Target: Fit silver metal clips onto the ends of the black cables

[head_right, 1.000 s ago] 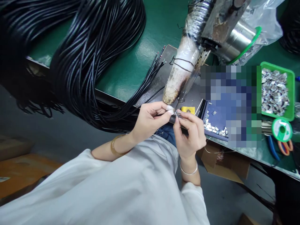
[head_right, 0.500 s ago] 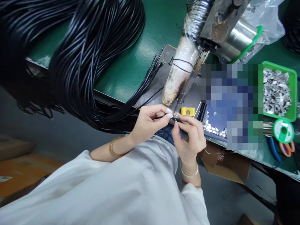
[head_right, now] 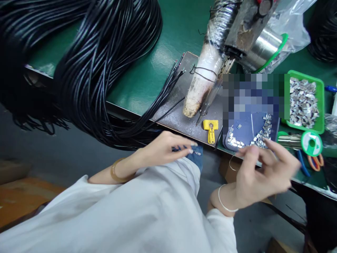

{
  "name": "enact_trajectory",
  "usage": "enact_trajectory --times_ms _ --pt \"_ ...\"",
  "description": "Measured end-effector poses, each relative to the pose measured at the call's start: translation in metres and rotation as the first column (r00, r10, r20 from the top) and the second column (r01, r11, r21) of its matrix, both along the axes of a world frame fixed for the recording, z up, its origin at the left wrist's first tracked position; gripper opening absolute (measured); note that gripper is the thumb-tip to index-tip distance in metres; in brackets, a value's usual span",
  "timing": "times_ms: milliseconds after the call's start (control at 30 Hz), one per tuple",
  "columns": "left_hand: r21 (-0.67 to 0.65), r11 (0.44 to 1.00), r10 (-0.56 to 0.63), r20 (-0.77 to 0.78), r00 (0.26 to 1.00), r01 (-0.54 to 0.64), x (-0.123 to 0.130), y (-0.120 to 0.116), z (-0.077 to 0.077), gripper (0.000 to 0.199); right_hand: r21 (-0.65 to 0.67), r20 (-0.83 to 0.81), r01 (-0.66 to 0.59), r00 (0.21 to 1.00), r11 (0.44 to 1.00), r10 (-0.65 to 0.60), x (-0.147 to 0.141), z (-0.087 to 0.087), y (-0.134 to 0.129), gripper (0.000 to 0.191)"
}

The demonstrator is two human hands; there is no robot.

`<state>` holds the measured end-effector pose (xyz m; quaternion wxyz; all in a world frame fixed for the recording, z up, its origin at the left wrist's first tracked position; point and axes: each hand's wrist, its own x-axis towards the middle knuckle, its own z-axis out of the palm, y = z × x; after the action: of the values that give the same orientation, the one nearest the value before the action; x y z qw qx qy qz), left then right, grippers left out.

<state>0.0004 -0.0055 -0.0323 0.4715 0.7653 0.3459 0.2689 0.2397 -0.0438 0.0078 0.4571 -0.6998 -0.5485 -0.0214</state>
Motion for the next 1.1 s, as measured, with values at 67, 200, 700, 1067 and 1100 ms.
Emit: enact_trajectory --times_ms 67,200,700,1067,1100 --pt "0.089 0.953 0.28 0.104 0.954 -0.289 -0.005 0.008 -0.001 0.024 -0.068 0.108 0.045 0.993 0.997 -0.038 0.01 -0.003 0.005 0.016" --pt "0.411 0.748 0.562 0.026 0.827 -0.521 -0.013 0.038 -0.005 0.024 -0.216 0.225 -0.043 0.97 0.975 0.093 0.038 -0.015 0.026 0.01" --pt "-0.614 0.696 0.181 0.652 0.736 0.373 -0.012 0.019 0.018 0.028 -0.564 0.219 -0.066 0.949 0.823 0.226 0.073 -0.009 0.056 0.016" --pt "-0.603 0.795 0.335 0.521 0.785 0.062 0.019 0.014 0.003 0.016 0.082 -0.116 -0.234 0.963 0.969 0.243 -0.049 -0.005 0.008 0.011" --pt "-0.59 0.807 0.333 0.514 0.791 0.043 0.019 0.014 0.002 0.017 0.099 -0.108 -0.256 0.958 0.962 0.266 -0.056 -0.008 0.008 0.008"
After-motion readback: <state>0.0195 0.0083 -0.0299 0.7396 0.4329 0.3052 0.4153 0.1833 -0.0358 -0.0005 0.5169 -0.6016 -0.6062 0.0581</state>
